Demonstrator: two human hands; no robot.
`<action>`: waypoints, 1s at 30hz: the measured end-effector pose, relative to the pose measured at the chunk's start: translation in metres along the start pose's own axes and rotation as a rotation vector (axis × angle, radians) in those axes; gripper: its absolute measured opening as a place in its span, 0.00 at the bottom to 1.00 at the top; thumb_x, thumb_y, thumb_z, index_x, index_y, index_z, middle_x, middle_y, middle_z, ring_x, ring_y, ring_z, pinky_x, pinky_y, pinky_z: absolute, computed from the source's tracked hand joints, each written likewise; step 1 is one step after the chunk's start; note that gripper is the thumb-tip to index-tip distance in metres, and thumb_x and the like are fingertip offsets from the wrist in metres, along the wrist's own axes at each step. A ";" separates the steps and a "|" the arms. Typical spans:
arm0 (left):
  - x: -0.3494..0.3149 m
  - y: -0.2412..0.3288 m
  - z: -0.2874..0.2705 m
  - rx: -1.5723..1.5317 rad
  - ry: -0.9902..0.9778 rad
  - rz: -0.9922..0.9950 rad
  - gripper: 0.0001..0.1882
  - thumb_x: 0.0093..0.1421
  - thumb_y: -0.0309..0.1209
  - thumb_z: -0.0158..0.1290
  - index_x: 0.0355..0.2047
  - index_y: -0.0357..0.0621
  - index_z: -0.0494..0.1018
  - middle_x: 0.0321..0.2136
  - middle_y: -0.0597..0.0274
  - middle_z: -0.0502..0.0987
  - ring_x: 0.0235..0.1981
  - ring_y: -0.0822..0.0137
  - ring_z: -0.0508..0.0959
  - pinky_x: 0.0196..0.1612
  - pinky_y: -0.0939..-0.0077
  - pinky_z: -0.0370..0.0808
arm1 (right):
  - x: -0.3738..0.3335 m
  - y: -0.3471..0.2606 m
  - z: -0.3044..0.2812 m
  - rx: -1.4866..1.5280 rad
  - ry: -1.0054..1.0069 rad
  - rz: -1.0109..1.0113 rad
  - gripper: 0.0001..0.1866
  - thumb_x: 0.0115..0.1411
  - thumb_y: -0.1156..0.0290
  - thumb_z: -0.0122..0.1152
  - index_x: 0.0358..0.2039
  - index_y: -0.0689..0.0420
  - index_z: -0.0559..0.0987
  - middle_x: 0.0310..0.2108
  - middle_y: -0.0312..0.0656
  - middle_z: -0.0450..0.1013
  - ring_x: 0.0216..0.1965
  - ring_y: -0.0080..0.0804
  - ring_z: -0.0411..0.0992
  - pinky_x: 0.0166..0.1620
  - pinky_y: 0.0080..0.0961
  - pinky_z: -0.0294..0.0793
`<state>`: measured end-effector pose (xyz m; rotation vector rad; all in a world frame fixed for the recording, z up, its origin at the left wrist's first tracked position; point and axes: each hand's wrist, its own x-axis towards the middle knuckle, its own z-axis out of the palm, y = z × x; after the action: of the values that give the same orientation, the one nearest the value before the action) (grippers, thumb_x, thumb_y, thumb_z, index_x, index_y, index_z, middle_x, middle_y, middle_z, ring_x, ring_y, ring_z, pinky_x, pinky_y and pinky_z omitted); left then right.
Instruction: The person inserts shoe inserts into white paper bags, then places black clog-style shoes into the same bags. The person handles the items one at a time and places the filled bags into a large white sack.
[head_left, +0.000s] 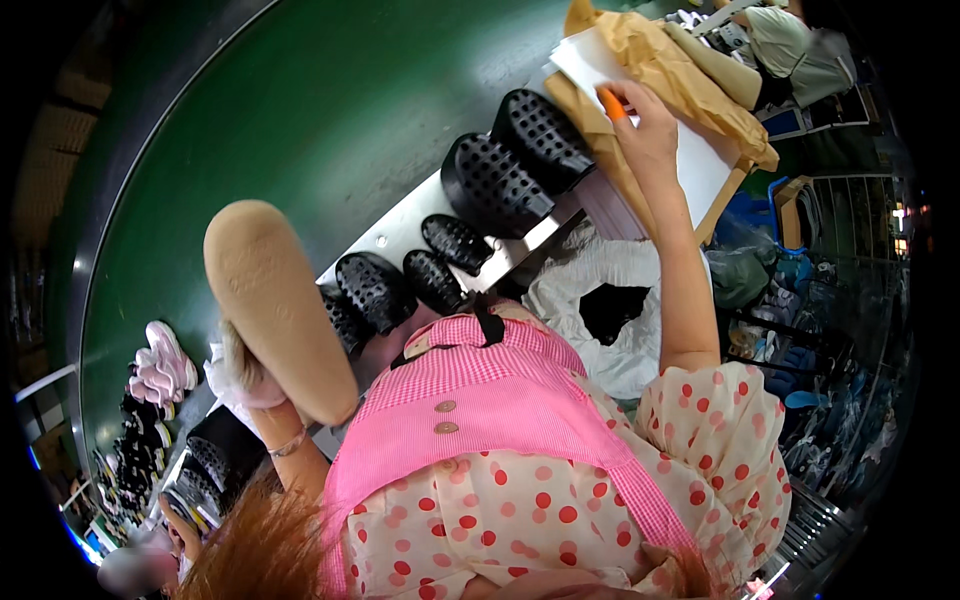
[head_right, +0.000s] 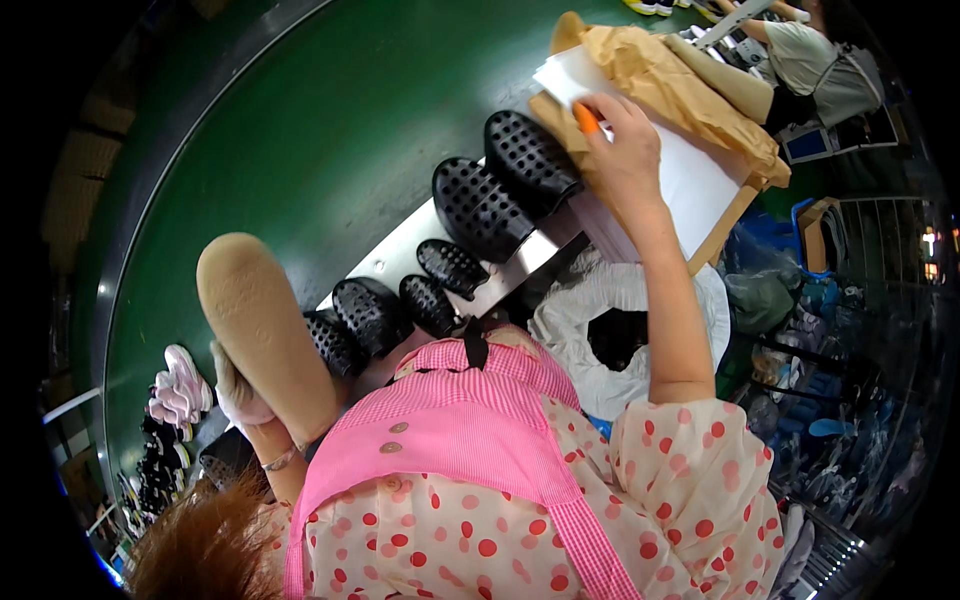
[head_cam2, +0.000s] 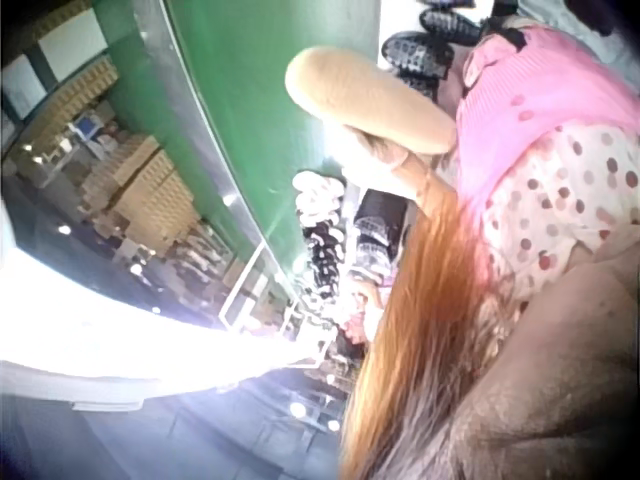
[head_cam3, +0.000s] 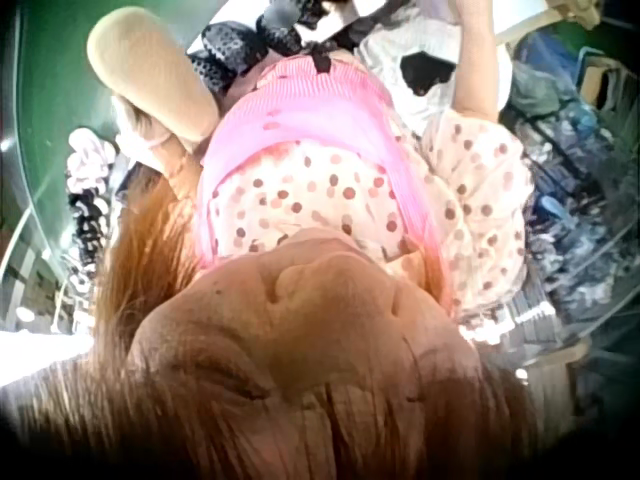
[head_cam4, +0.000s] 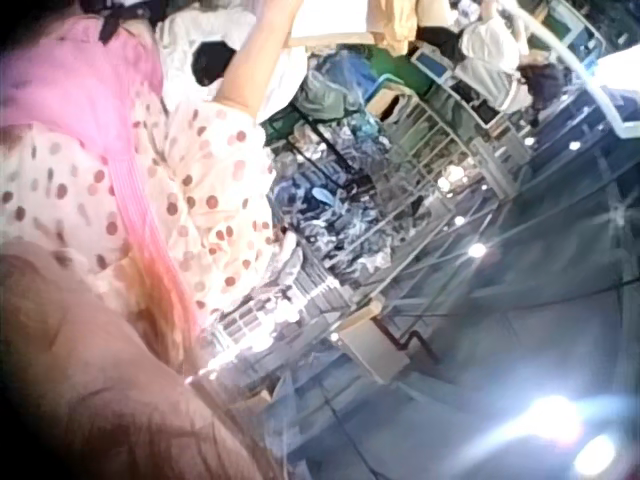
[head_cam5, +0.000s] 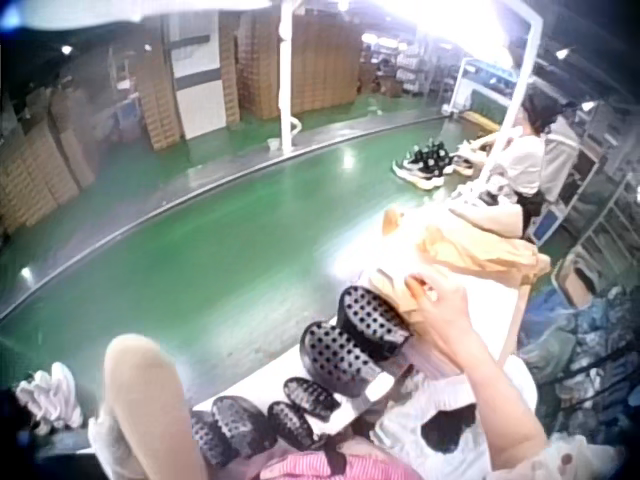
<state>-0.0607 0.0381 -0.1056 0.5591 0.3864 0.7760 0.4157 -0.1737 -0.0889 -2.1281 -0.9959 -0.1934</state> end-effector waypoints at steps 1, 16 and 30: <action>0.017 -0.015 0.019 -0.066 -0.084 -0.047 0.25 0.72 0.41 0.34 0.61 0.37 0.61 0.61 0.52 0.65 0.61 0.58 0.65 0.65 0.59 0.59 | -0.004 0.033 -0.007 -0.050 -0.010 -0.002 0.07 0.55 0.70 0.62 0.35 0.55 0.80 0.33 0.42 0.76 0.35 0.38 0.74 0.39 0.30 0.73; 0.112 -0.132 0.180 0.327 -0.194 -0.337 0.24 0.65 0.36 0.48 0.58 0.38 0.61 0.50 0.56 0.71 0.50 0.65 0.73 0.54 0.68 0.71 | 0.019 0.075 -0.042 0.567 -0.049 0.274 0.07 0.61 0.69 0.60 0.33 0.60 0.76 0.25 0.28 0.68 0.29 0.14 0.63 0.33 0.14 0.63; 0.106 -0.144 0.135 0.399 -0.450 -0.127 0.19 0.63 0.34 0.54 0.52 0.41 0.67 0.47 0.59 0.73 0.46 0.68 0.75 0.51 0.71 0.75 | -0.042 -0.196 0.019 0.661 -0.206 -0.309 0.10 0.55 0.76 0.61 0.39 0.58 0.74 0.34 0.43 0.72 0.31 0.41 0.73 0.33 0.28 0.73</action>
<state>0.1580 -0.0107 -0.0992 1.0493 0.1540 0.4306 0.2443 -0.1062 -0.0065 -1.4074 -1.2919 0.1918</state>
